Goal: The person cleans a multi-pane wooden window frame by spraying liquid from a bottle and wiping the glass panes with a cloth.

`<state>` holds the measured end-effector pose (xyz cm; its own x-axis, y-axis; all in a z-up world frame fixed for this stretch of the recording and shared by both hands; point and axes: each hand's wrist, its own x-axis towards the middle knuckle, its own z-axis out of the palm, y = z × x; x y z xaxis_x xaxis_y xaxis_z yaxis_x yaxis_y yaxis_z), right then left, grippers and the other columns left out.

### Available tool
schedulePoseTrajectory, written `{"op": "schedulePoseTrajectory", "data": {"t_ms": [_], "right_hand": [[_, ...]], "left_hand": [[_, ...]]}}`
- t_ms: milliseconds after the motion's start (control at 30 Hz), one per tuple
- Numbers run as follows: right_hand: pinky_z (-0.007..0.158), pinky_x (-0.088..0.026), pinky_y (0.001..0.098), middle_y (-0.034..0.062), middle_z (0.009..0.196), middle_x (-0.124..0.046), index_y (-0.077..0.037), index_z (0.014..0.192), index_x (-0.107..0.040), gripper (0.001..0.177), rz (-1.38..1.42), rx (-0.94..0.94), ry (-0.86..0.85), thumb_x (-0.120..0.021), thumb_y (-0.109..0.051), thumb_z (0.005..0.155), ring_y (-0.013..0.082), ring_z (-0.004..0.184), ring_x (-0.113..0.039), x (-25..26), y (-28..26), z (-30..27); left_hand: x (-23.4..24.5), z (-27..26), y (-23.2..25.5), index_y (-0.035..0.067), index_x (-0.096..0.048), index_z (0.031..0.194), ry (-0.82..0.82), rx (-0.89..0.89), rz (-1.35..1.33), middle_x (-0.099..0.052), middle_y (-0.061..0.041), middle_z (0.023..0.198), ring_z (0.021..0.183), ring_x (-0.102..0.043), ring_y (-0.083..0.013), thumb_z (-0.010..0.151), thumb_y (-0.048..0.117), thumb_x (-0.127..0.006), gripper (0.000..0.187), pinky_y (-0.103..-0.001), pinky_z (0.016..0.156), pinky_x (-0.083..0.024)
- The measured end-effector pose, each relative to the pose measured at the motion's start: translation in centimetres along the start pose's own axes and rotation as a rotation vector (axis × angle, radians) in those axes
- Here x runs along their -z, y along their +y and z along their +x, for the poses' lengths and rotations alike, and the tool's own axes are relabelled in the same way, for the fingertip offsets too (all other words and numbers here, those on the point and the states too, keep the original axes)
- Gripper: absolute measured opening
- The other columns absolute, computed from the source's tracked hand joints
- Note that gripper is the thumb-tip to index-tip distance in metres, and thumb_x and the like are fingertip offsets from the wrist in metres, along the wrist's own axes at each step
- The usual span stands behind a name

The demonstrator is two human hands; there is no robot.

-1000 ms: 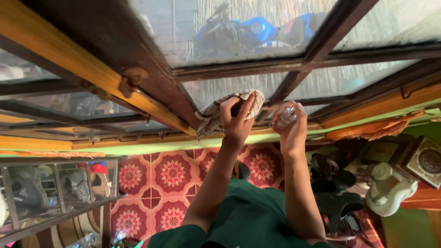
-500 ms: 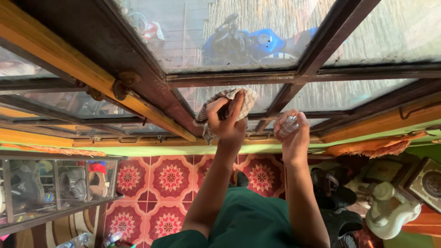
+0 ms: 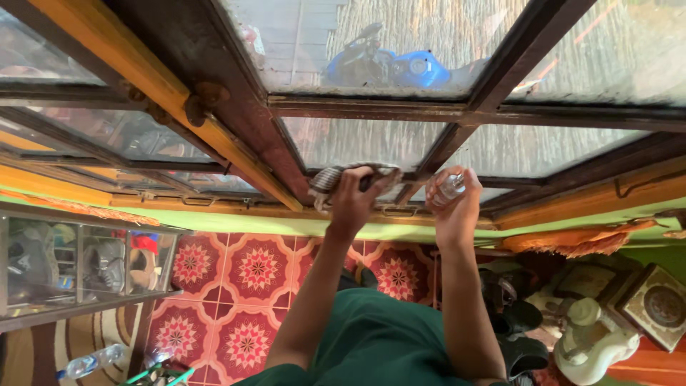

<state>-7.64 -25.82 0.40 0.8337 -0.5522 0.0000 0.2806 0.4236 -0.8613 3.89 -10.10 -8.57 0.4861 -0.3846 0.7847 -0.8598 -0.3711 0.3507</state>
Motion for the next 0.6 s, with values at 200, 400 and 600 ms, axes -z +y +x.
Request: {"op": "schedulePoseTrajectory", "data": {"t_ms": [200,400,600], "right_hand": [[0.059,-0.038,0.0283,0.0036,0.075,-0.054,-0.01,0.089,-0.054,0.044,0.06,-0.023,0.026,-0.039,-0.046,0.11,0.0145,0.071,-0.052,0.2,0.1,0.1],[0.059,-0.04,0.0299,0.0037,0.076,-0.054,-0.01,0.088,-0.054,0.044,0.001,0.047,0.09,-0.039,-0.048,0.108,0.0161,0.072,-0.053,0.5,-0.6,-0.3],[0.06,-0.039,0.0306,0.0046,0.076,-0.053,-0.01,0.088,-0.054,0.045,0.139,0.063,0.091,-0.038,-0.047,0.109,0.0178,0.072,-0.053,0.0,-0.6,0.5]], "left_hand": [[2.7,1.3,2.4,0.019,-0.077,0.12,0.036,0.189,-0.105,-0.057,-0.009,0.114,0.108,-0.059,-0.031,0.076,-0.007,-0.071,0.052,-0.043,0.089,-0.054],[-1.8,0.7,4.4,0.023,-0.077,0.113,0.281,0.228,-0.126,-0.057,-0.007,0.11,0.101,-0.058,-0.0268,0.084,0.005,-0.082,0.035,-0.037,0.083,-0.052],[-1.2,1.5,6.6,0.017,-0.068,0.123,0.038,0.25,-0.095,-0.055,-0.012,0.114,0.107,-0.059,-0.0329,0.084,0.002,-0.068,0.042,-0.047,0.092,-0.049]]}}
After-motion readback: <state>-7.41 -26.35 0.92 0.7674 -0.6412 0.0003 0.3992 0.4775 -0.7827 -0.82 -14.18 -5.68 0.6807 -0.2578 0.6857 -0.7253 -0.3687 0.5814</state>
